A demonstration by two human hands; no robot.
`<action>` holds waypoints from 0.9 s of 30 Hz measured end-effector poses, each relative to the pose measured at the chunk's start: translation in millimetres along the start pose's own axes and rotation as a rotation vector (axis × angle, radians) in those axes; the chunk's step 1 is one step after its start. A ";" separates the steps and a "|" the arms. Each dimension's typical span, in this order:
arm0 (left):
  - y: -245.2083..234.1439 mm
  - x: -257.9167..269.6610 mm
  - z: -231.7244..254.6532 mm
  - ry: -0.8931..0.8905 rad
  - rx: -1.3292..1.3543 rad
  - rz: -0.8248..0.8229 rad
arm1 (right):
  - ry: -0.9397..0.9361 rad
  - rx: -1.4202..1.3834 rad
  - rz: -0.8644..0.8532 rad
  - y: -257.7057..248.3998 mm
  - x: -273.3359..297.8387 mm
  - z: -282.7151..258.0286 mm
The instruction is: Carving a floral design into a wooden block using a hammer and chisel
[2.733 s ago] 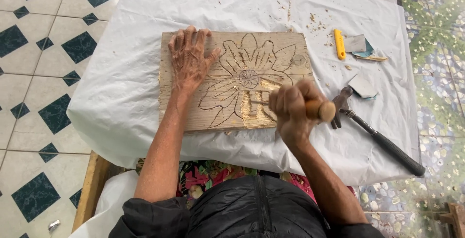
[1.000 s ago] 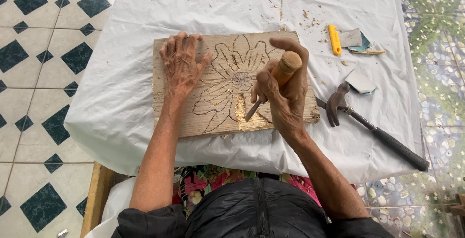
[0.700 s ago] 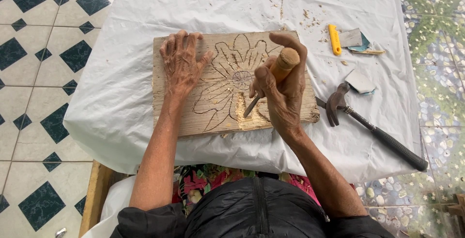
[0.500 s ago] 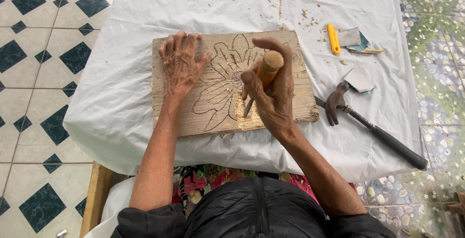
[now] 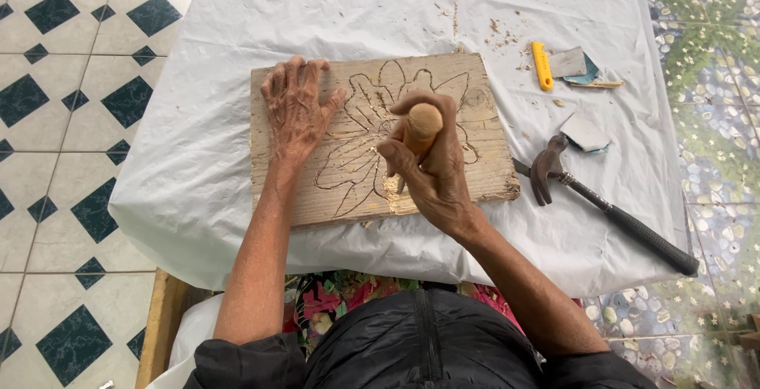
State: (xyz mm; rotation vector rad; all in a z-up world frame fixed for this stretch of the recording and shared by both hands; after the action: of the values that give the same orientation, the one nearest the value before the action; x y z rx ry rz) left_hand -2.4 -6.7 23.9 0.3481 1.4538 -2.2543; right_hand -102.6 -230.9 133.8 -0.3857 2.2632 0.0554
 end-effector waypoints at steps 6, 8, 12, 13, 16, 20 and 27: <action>2.1 1.0 0.7 -0.003 -0.019 0.013 | 0.021 0.282 -0.110 -35.0 14.9 -11.0; 1.1 0.2 0.4 0.002 -0.007 0.009 | 0.036 0.390 -0.146 -53.2 16.8 -22.3; -7.4 3.0 5.7 0.013 0.002 0.010 | 0.045 0.540 -0.153 -65.8 10.6 -55.0; -6.5 1.5 5.9 0.015 0.004 0.014 | 0.040 0.543 -0.152 -66.4 13.2 -56.1; -3.9 1.5 2.4 0.015 0.004 0.006 | 0.032 0.511 -0.100 -66.0 20.3 -58.6; 0.2 0.5 1.0 0.016 -0.010 0.014 | 0.028 0.462 -0.071 -65.2 20.3 -56.4; -0.1 0.5 0.8 0.002 -0.001 -0.006 | 0.063 0.243 -0.018 -62.7 2.7 -49.6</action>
State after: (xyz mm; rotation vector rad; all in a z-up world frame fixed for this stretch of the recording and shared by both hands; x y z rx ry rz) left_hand -2.8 -7.5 24.0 0.3461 1.4582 -2.2584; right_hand -122.1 -299.5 170.1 -0.2812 2.2950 -0.2421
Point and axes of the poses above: each hand's wrist, its own x-axis away from the middle knuckle, its own y-axis out of the palm, z = x × y, the point moved 1 cm from there along -x, towards the middle knuckle, and after that the axes turned 13 degrees about -y, right-handed, at the moved point
